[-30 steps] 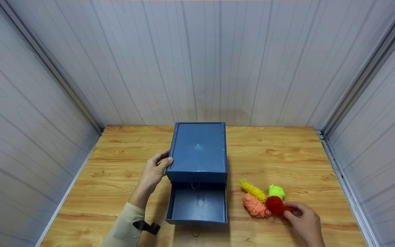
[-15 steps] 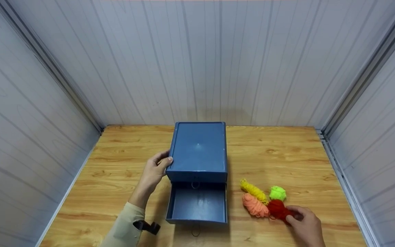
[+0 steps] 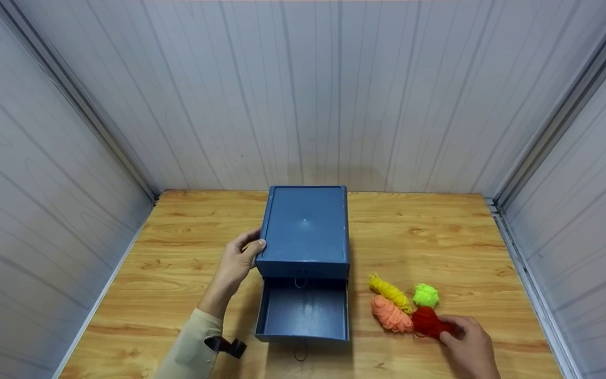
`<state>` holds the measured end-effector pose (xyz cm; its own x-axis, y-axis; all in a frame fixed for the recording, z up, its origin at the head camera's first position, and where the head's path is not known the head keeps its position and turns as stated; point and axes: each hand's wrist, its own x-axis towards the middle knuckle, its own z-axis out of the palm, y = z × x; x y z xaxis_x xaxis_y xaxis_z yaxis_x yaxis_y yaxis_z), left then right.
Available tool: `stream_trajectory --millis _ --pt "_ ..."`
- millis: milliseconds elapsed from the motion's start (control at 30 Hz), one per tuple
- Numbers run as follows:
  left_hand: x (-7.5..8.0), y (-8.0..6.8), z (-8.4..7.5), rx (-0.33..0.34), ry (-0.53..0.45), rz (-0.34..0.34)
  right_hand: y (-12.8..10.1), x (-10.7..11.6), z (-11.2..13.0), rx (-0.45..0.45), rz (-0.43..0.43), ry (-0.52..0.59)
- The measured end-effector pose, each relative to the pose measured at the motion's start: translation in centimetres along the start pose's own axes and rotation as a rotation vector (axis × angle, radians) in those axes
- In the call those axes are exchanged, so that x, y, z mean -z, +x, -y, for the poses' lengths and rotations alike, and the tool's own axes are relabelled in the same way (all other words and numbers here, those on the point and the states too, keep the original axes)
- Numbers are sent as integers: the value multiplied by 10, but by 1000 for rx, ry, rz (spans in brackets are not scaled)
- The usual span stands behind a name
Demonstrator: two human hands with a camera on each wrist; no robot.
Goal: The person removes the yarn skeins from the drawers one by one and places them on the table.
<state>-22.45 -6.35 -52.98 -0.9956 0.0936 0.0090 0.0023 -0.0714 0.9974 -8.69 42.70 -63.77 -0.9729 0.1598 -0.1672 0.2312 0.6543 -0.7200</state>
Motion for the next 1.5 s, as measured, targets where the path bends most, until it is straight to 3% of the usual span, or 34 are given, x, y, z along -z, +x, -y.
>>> stream_trajectory --millis 233,600,700,1000,1267,1500 --pt "1 0 0 17 1 14 -4 2 0 65 -42 15" --pt "1 -2 2 8 20 -2 -8 15 16 5 -1 -58" --pt "1 -2 2 5 19 -4 -9 16 26 23 0 -80" --pt "1 -1 1 1 14 -5 -13 6 70 48 9 -13" --pt "1 -1 0 4 2 7 -19 -8 109 39 69 111" --pt "0 -1 1 0 14 6 -22 -21 128 78 81 113"
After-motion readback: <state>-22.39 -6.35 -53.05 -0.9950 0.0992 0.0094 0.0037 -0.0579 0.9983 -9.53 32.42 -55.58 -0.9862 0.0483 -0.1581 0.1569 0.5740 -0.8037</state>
